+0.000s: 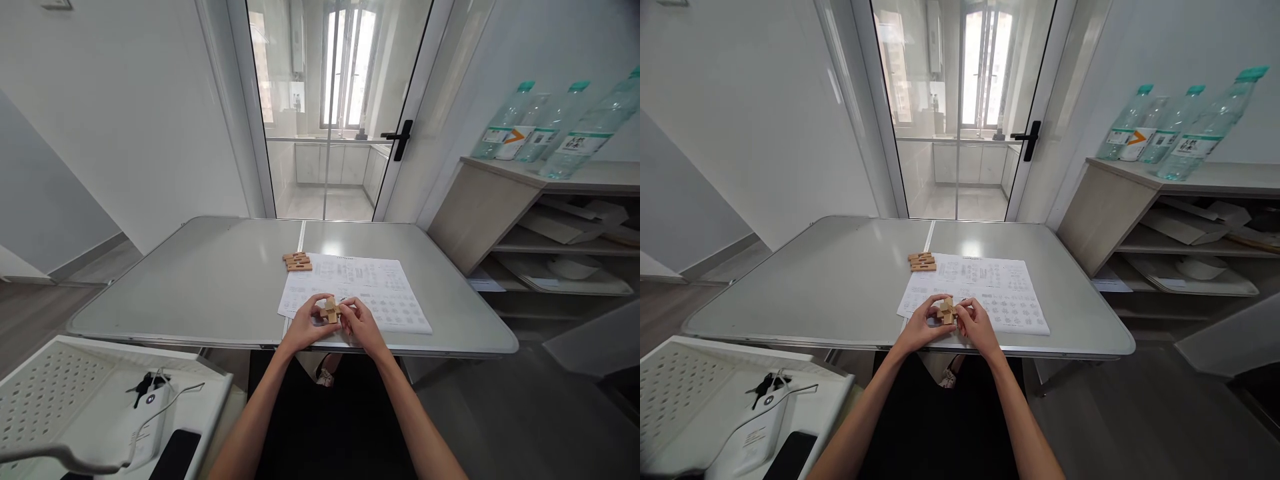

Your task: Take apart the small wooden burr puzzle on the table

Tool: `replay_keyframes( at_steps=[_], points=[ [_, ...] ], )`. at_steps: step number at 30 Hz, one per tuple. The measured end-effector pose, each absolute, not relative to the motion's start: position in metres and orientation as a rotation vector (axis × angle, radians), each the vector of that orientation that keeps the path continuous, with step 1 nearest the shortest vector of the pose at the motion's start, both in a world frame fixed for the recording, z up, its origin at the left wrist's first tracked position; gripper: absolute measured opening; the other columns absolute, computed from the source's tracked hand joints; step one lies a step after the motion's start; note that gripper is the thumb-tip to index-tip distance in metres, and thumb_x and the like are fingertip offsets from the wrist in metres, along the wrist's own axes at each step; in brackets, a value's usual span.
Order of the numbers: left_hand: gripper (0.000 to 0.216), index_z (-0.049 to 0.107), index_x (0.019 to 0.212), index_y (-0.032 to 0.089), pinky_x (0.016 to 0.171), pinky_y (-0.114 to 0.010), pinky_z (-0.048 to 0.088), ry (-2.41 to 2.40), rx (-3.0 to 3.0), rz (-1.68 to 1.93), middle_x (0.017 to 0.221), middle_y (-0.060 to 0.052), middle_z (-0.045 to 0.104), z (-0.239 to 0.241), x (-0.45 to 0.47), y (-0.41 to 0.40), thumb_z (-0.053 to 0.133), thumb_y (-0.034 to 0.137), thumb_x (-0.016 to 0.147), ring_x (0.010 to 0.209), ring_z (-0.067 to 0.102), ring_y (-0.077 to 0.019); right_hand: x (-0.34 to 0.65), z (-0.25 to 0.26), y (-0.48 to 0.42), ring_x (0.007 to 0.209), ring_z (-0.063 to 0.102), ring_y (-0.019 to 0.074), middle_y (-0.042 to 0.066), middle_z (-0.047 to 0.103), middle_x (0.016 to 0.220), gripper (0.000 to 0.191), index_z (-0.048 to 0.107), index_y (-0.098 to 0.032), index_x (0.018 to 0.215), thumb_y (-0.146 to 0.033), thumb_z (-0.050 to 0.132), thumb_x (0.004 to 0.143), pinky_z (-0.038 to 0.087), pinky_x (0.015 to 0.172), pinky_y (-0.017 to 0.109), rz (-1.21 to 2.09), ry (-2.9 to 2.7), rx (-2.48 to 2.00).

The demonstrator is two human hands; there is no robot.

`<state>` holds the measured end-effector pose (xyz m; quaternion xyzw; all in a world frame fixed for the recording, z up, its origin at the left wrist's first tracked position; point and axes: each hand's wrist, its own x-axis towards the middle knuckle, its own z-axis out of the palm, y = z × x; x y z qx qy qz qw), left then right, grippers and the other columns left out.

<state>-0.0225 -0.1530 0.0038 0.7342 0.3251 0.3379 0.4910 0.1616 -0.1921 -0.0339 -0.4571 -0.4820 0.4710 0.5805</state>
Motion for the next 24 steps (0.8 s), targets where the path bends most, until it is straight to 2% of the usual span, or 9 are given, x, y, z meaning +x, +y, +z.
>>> replay_keyframes(
  at_steps=[4,7,11,18,24],
  points=[
    [0.072,0.060,0.138,0.024,0.088,-0.034,0.051,0.842,1.805,0.865,0.095,-0.003,0.072,0.0032,-0.0233,-0.1529,0.088,0.047,0.075,0.088,0.065,-0.0205,0.1602,-0.0336,-0.1907,0.046,0.050,0.0140,-0.006,0.057,0.058,0.041,0.057,-0.025,0.100,-0.065,0.059,0.095,0.040,0.047,0.026,1.110,-1.180,-1.090],
    [0.073,0.064,0.135,0.026,0.086,-0.033,0.049,0.903,1.848,0.925,0.111,-0.005,0.073,0.0026,-0.0240,-0.1532,0.091,0.049,0.071,0.086,0.061,-0.0191,0.1588,-0.0339,-0.1902,0.048,0.052,0.0160,-0.005,0.058,0.059,0.039,0.060,-0.026,0.104,-0.064,0.052,0.099,0.043,0.050,0.027,1.128,-1.247,-1.107],
    [0.068,0.067,0.133,0.029,0.086,-0.033,0.049,0.870,1.906,0.964,0.130,-0.006,0.068,0.0059,-0.0246,-0.1550,0.088,0.050,0.073,0.089,0.058,-0.0188,0.1583,-0.0326,-0.1912,0.051,0.051,0.0160,-0.005,0.058,0.061,0.033,0.063,-0.026,0.100,-0.058,0.053,0.100,0.043,0.055,0.028,1.141,-1.314,-1.121],
    [0.067,0.067,0.132,0.028,0.087,-0.032,0.048,0.859,1.907,0.996,0.124,-0.004,0.068,0.0094,-0.0241,-0.1574,0.089,0.050,0.072,0.090,0.056,-0.0188,0.1607,-0.0246,-0.1934,0.058,0.052,0.0164,-0.003,0.058,0.068,0.038,0.064,-0.025,0.099,-0.062,0.054,0.097,0.045,0.056,0.028,1.193,-1.335,-1.077],
    [0.067,0.067,0.131,0.028,0.089,-0.033,0.049,0.875,1.852,0.992,0.127,-0.005,0.068,0.0087,-0.0233,-0.1578,0.091,0.048,0.071,0.088,0.058,-0.0178,0.1630,-0.0276,-0.1918,0.059,0.053,0.0165,-0.002,0.058,0.072,0.043,0.064,-0.025,0.097,-0.067,0.056,0.096,0.047,0.059,0.030,1.187,-1.327,-1.057]
  ],
)
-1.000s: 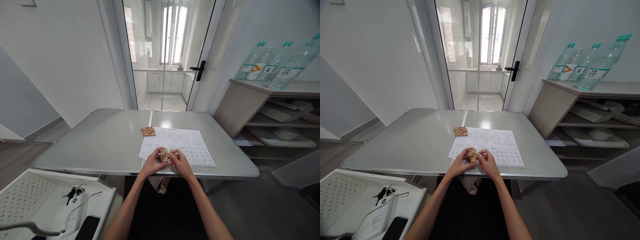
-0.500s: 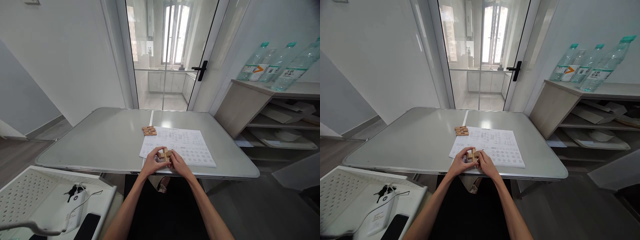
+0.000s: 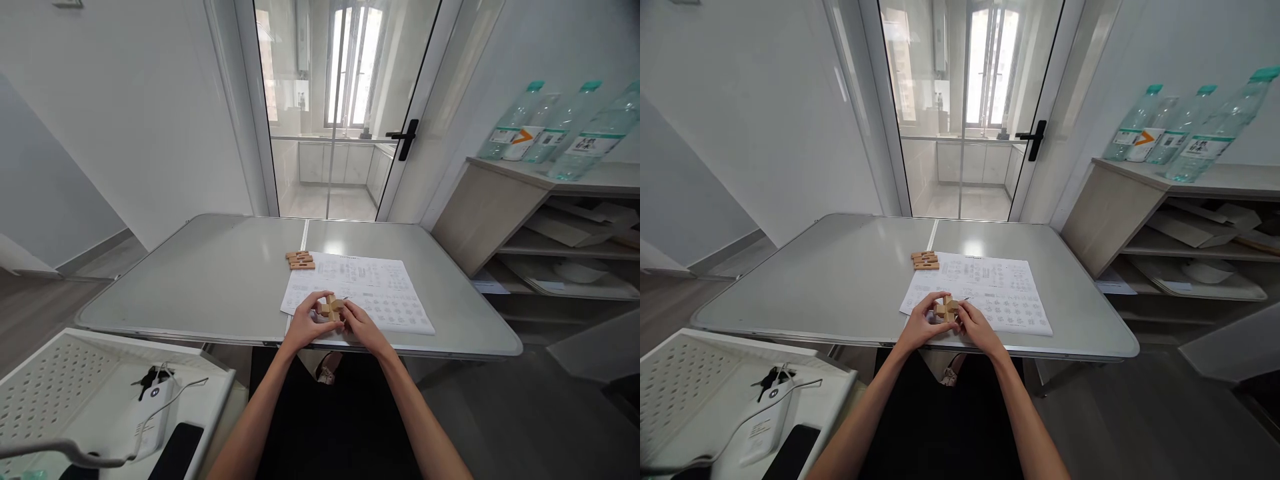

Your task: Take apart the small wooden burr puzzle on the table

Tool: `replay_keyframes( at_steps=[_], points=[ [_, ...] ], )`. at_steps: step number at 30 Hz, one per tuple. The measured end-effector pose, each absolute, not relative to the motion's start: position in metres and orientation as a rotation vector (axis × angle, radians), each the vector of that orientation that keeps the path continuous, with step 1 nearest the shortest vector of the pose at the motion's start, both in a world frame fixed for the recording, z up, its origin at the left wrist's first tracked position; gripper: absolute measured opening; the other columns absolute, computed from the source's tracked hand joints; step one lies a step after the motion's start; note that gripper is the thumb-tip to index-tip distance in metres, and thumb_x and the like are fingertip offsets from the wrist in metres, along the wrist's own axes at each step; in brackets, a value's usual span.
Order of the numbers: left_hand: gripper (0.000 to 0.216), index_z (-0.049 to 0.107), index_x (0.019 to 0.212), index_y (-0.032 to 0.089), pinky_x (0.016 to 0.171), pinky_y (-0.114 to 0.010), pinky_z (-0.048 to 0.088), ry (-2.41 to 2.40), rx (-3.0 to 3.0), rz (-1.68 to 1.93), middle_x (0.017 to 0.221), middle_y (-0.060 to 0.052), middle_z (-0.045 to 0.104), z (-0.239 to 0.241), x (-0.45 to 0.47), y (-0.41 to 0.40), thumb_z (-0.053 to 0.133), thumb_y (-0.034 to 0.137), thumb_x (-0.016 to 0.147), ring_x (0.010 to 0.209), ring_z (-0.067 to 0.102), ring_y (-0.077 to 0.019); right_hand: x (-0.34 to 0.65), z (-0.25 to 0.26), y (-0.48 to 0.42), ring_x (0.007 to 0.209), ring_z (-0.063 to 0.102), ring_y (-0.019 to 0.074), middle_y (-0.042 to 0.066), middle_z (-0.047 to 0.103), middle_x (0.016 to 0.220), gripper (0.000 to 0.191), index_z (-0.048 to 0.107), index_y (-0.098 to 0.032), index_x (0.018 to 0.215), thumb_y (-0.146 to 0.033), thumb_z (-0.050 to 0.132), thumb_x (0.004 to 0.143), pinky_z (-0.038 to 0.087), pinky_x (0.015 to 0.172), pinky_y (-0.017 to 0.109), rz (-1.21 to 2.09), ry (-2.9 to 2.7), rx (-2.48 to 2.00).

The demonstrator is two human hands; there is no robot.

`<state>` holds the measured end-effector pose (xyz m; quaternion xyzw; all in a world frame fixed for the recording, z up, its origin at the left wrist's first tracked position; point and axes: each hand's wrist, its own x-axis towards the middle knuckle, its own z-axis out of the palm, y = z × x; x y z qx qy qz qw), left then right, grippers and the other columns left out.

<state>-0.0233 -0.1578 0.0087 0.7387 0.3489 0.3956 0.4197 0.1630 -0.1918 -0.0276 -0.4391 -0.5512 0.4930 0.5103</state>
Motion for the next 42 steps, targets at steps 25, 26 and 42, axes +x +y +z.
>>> replay_keyframes(
  at_steps=[25,26,42],
  points=[
    [0.069,0.065,0.136,0.030,0.100,-0.038,0.048,0.844,1.782,0.999,0.139,-0.007,0.065,0.001,-0.027,-0.153,0.089,0.046,0.074,0.096,0.060,-0.0194,0.161,-0.030,-0.189,0.052,0.045,0.0153,-0.002,0.050,0.064,0.043,0.065,-0.025,0.089,-0.068,0.060,0.093,0.042,0.052,0.029,1.141,-1.273,-1.043],
    [0.069,0.065,0.136,0.030,0.100,-0.037,0.048,0.846,1.769,1.008,0.136,-0.007,0.066,0.000,-0.028,-0.153,0.089,0.045,0.074,0.096,0.060,-0.0194,0.161,-0.030,-0.190,0.052,0.045,0.0152,-0.003,0.050,0.064,0.044,0.065,-0.025,0.088,-0.069,0.060,0.093,0.043,0.052,0.029,1.140,-1.263,-1.041],
    [0.068,0.058,0.140,0.024,0.085,-0.030,0.053,1.125,1.385,1.379,0.130,-0.009,0.068,-0.010,-0.027,-0.131,0.080,0.051,0.081,0.090,0.066,-0.0168,0.158,-0.029,-0.190,0.057,0.048,0.0136,0.001,0.059,0.079,0.050,0.062,-0.023,0.091,-0.073,0.064,0.088,0.046,0.046,0.027,1.109,-0.977,-1.042]
  ],
)
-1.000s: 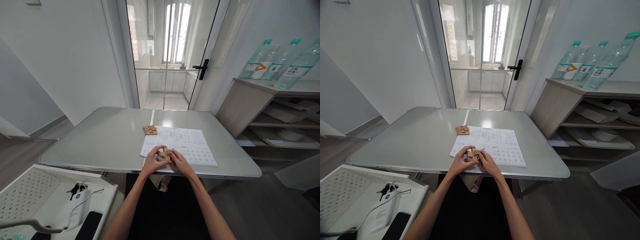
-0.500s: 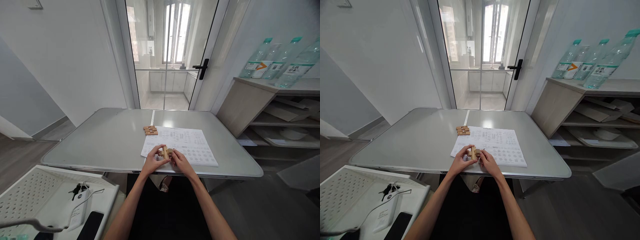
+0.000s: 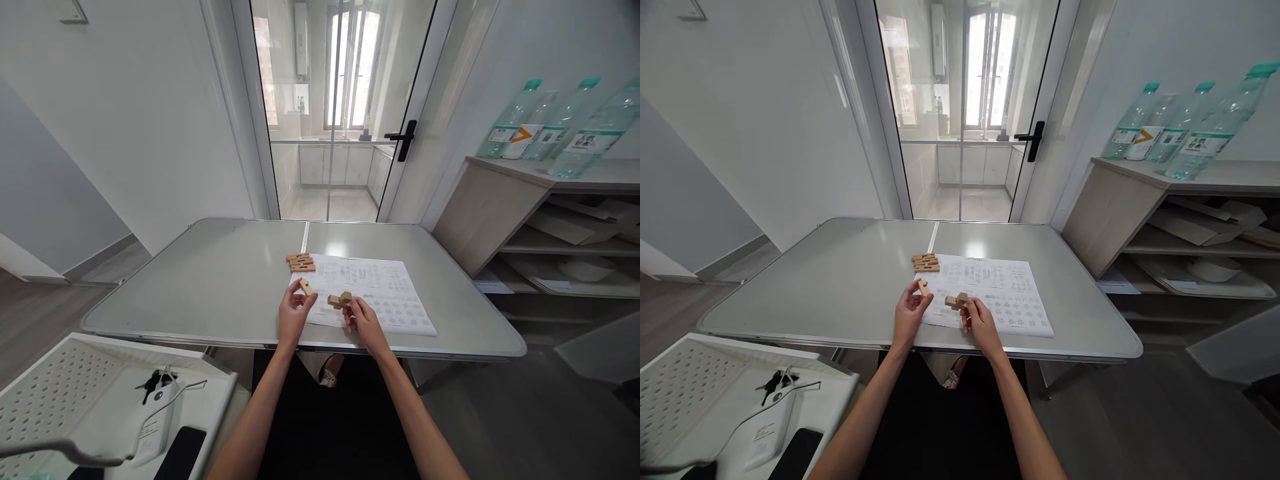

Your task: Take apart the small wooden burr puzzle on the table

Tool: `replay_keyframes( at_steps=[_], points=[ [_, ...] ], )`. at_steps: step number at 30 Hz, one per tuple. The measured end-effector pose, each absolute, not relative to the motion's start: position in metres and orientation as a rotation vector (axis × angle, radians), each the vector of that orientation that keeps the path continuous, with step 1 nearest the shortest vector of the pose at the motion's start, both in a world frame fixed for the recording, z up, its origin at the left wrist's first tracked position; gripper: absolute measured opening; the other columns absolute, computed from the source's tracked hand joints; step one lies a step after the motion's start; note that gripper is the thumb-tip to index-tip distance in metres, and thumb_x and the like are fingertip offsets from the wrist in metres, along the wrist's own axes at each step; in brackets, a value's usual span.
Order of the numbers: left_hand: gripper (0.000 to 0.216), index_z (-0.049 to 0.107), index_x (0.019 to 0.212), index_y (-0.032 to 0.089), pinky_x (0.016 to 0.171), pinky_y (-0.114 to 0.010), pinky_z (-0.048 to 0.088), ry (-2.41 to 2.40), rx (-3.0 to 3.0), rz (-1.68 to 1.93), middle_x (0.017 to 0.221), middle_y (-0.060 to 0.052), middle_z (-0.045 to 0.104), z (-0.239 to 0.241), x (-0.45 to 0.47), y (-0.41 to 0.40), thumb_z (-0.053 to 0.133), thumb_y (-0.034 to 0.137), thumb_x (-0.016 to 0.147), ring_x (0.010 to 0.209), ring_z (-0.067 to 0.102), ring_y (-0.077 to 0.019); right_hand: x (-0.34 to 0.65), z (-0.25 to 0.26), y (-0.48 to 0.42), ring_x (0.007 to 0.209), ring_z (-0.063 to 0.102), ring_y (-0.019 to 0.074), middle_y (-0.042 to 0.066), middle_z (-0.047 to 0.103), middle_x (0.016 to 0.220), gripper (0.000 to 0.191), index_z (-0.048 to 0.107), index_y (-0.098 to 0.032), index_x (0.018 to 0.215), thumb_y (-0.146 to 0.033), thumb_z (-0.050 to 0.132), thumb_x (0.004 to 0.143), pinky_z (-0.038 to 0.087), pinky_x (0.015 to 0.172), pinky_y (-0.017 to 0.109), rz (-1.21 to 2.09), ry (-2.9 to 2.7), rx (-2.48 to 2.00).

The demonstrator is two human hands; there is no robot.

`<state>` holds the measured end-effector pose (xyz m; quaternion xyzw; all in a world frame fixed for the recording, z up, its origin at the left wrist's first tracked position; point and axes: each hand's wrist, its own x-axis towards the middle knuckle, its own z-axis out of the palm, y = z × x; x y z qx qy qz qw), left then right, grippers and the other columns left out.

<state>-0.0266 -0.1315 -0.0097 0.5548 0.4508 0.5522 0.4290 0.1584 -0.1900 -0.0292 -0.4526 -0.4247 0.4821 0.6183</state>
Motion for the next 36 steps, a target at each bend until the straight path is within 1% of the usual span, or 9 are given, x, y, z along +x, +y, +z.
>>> replay_keyframes(
  at_steps=[2,4,6,10,15,24,31,33,36],
  points=[
    [0.069,0.058,0.139,0.022,0.081,-0.031,0.054,1.223,1.408,1.383,0.133,-0.011,0.067,-0.007,-0.030,-0.121,0.079,0.054,0.082,0.090,0.066,-0.0177,0.158,-0.029,-0.190,0.056,0.049,0.0133,0.001,0.060,0.079,0.051,0.062,-0.023,0.090,-0.074,0.065,0.087,0.045,0.045,0.027,1.111,-0.977,-1.043],
    [0.073,0.058,0.137,0.020,0.080,-0.032,0.054,1.394,1.497,1.360,0.128,-0.012,0.069,-0.005,-0.035,-0.107,0.082,0.056,0.078,0.090,0.067,-0.0198,0.157,-0.028,-0.189,0.056,0.049,0.0130,0.001,0.060,0.080,0.052,0.062,-0.022,0.090,-0.074,0.064,0.087,0.045,0.045,0.026,1.109,-0.979,-1.043],
    [0.071,0.060,0.132,0.018,0.086,-0.035,0.053,1.592,1.657,1.310,0.119,-0.012,0.071,-0.005,-0.040,-0.090,0.083,0.055,0.076,0.095,0.068,-0.0235,0.157,-0.027,-0.189,0.057,0.049,0.0131,0.001,0.061,0.080,0.053,0.063,-0.022,0.090,-0.074,0.064,0.088,0.044,0.045,0.026,1.107,-0.983,-1.045],
    [0.058,0.064,0.116,0.020,0.100,-0.042,0.047,1.771,1.883,1.159,0.117,-0.010,0.072,-0.010,-0.044,-0.064,0.086,0.050,0.072,0.115,0.062,-0.0318,0.157,-0.027,-0.190,0.057,0.050,0.0133,0.001,0.061,0.080,0.050,0.063,-0.022,0.093,-0.072,0.063,0.090,0.044,0.046,0.026,1.107,-0.995,-1.048],
    [0.056,0.064,0.111,0.020,0.111,-0.048,0.037,1.951,1.917,1.100,0.124,-0.014,0.066,-0.017,-0.039,-0.056,0.085,0.051,0.070,0.127,0.051,-0.0382,0.158,-0.029,-0.189,0.057,0.051,0.0140,0.001,0.061,0.080,0.049,0.064,-0.022,0.096,-0.070,0.061,0.092,0.044,0.046,0.027,1.110,-1.007,-1.054],
    [0.060,0.065,0.116,0.018,0.110,-0.048,0.037,2.069,1.948,1.038,0.127,-0.017,0.064,-0.018,-0.037,-0.056,0.081,0.058,0.074,0.127,0.050,-0.0387,0.158,-0.028,-0.190,0.054,0.050,0.0133,0.000,0.063,0.078,0.048,0.064,-0.022,0.096,-0.069,0.060,0.093,0.043,0.047,0.027,1.097,-1.036,-1.067],
    [0.068,0.061,0.129,0.019,0.111,-0.050,0.038,2.037,1.958,1.123,0.132,-0.017,0.061,-0.016,-0.037,-0.061,0.083,0.054,0.075,0.129,0.049,-0.0391,0.158,-0.026,-0.190,0.055,0.051,0.0136,0.000,0.062,0.077,0.047,0.064,-0.022,0.095,-0.069,0.059,0.094,0.044,0.048,0.027,1.089,-1.053,-1.073],
    [0.058,0.060,0.130,0.019,0.112,-0.050,0.038,1.927,1.996,1.299,0.133,-0.017,0.059,-0.010,-0.038,-0.069,0.078,0.048,0.083,0.130,0.049,-0.0374,0.158,-0.026,-0.191,0.054,0.051,0.0136,0.000,0.063,0.078,0.048,0.064,-0.022,0.095,-0.070,0.058,0.094,0.044,0.048,0.028,1.089,-1.057,-1.075],
    [0.029,0.063,0.124,0.021,0.114,-0.048,0.039,1.518,2.146,1.479,0.131,-0.014,0.062,0.004,-0.036,-0.091,0.060,0.037,0.099,0.128,0.054,-0.0308,0.158,-0.025,-0.191,0.054,0.051,0.0140,0.000,0.063,0.077,0.048,0.064,-0.022,0.096,-0.070,0.059,0.093,0.044,0.048,0.028,1.089,-1.060,-1.080]
  ],
)
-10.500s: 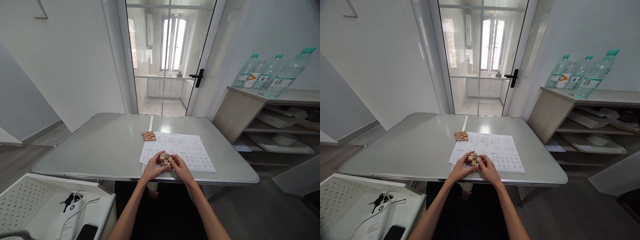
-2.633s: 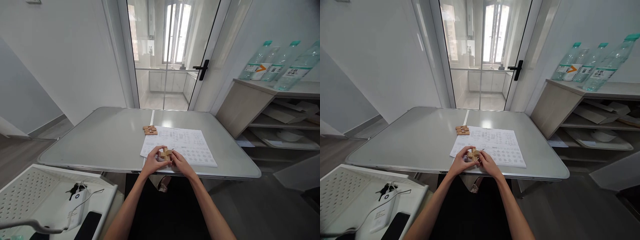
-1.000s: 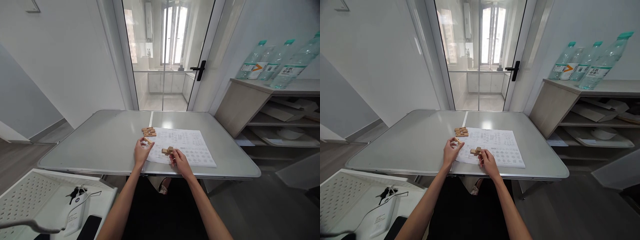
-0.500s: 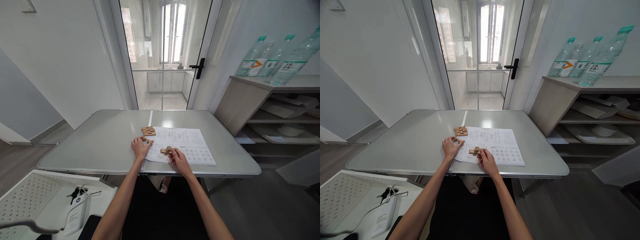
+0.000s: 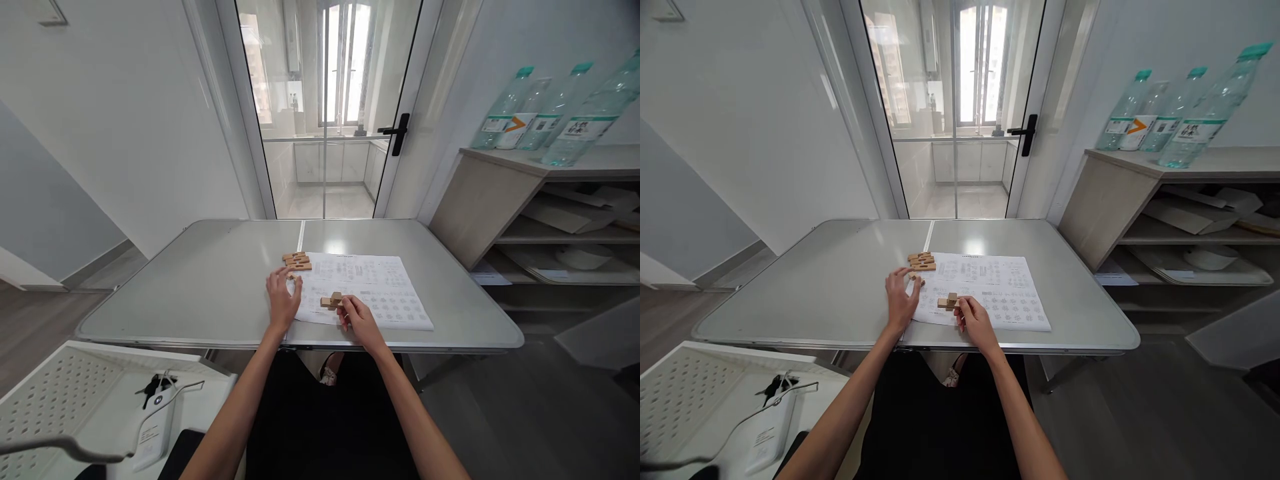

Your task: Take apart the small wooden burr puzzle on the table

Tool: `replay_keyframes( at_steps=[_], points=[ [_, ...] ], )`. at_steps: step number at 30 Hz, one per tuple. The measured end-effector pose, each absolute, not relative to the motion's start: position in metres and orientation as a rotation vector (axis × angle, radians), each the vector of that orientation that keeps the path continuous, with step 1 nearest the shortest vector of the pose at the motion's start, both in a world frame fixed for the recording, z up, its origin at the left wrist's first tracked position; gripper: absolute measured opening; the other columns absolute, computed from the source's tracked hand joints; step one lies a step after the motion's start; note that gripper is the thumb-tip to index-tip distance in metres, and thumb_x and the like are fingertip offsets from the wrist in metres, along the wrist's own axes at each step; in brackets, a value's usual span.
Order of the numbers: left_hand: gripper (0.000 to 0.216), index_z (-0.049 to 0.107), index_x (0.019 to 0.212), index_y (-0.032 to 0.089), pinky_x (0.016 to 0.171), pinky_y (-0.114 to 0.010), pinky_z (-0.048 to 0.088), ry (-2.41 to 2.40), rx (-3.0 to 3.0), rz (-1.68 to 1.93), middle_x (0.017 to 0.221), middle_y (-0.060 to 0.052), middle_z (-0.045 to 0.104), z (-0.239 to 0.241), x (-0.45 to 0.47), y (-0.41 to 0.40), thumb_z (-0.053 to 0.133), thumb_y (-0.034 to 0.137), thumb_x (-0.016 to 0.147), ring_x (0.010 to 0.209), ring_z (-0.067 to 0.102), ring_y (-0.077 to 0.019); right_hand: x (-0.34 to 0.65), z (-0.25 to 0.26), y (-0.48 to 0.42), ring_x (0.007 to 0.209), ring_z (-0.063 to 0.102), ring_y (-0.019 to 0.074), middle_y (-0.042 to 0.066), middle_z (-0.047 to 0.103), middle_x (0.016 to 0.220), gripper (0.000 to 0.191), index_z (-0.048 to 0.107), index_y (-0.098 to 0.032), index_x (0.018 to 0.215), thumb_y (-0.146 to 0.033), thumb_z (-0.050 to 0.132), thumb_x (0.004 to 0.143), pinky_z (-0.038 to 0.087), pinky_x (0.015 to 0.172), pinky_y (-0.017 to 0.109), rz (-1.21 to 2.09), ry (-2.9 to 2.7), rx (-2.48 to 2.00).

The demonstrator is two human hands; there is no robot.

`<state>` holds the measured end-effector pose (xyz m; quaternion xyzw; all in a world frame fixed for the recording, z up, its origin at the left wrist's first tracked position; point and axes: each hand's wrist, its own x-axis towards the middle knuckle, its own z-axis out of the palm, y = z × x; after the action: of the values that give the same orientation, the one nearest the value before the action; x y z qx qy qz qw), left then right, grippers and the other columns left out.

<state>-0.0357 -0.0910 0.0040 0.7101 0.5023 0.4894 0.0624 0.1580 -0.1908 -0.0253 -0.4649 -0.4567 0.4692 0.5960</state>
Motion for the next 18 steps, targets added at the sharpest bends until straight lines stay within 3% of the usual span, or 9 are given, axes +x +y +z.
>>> replay_keyframes(
  at_steps=[3,6,13,18],
  points=[
    [0.026,0.063,0.123,0.024,0.100,-0.041,0.050,1.053,2.194,1.264,0.121,-0.009,0.069,0.017,-0.028,-0.116,0.056,0.039,0.103,0.114,0.064,-0.0255,0.158,-0.024,-0.191,0.055,0.051,0.0140,0.000,0.062,0.078,0.048,0.065,-0.022,0.098,-0.069,0.058,0.094,0.044,0.048,0.028,1.085,-1.067,-1.078],
    [0.033,0.063,0.130,0.025,0.100,-0.038,0.051,0.826,2.165,1.026,0.127,-0.008,0.070,0.023,-0.016,-0.134,0.061,0.041,0.101,0.116,0.065,-0.0239,0.158,-0.023,-0.191,0.055,0.051,0.0139,0.000,0.061,0.077,0.048,0.066,-0.022,0.100,-0.069,0.058,0.094,0.044,0.049,0.028,1.074,-1.077,-1.074],
    [0.025,0.073,0.101,0.021,0.086,-0.034,0.052,0.894,2.080,1.004,0.100,-0.005,0.077,0.022,0.000,-0.142,0.062,0.043,0.100,0.093,0.070,-0.0216,0.158,-0.028,-0.190,0.054,0.053,0.0146,0.000,0.062,0.075,0.050,0.066,-0.022,0.102,-0.071,0.057,0.094,0.045,0.048,0.028,1.058,-1.106,-1.082],
    [0.025,0.074,0.092,0.021,0.083,-0.032,0.052,0.974,2.017,1.043,0.092,-0.003,0.078,0.023,0.001,-0.140,0.063,0.043,0.097,0.086,0.070,-0.0199,0.159,-0.030,-0.190,0.054,0.053,0.0137,0.000,0.064,0.074,0.049,0.067,-0.021,0.102,-0.069,0.059,0.094,0.045,0.051,0.027,1.045,-1.148,-1.087]
  ],
)
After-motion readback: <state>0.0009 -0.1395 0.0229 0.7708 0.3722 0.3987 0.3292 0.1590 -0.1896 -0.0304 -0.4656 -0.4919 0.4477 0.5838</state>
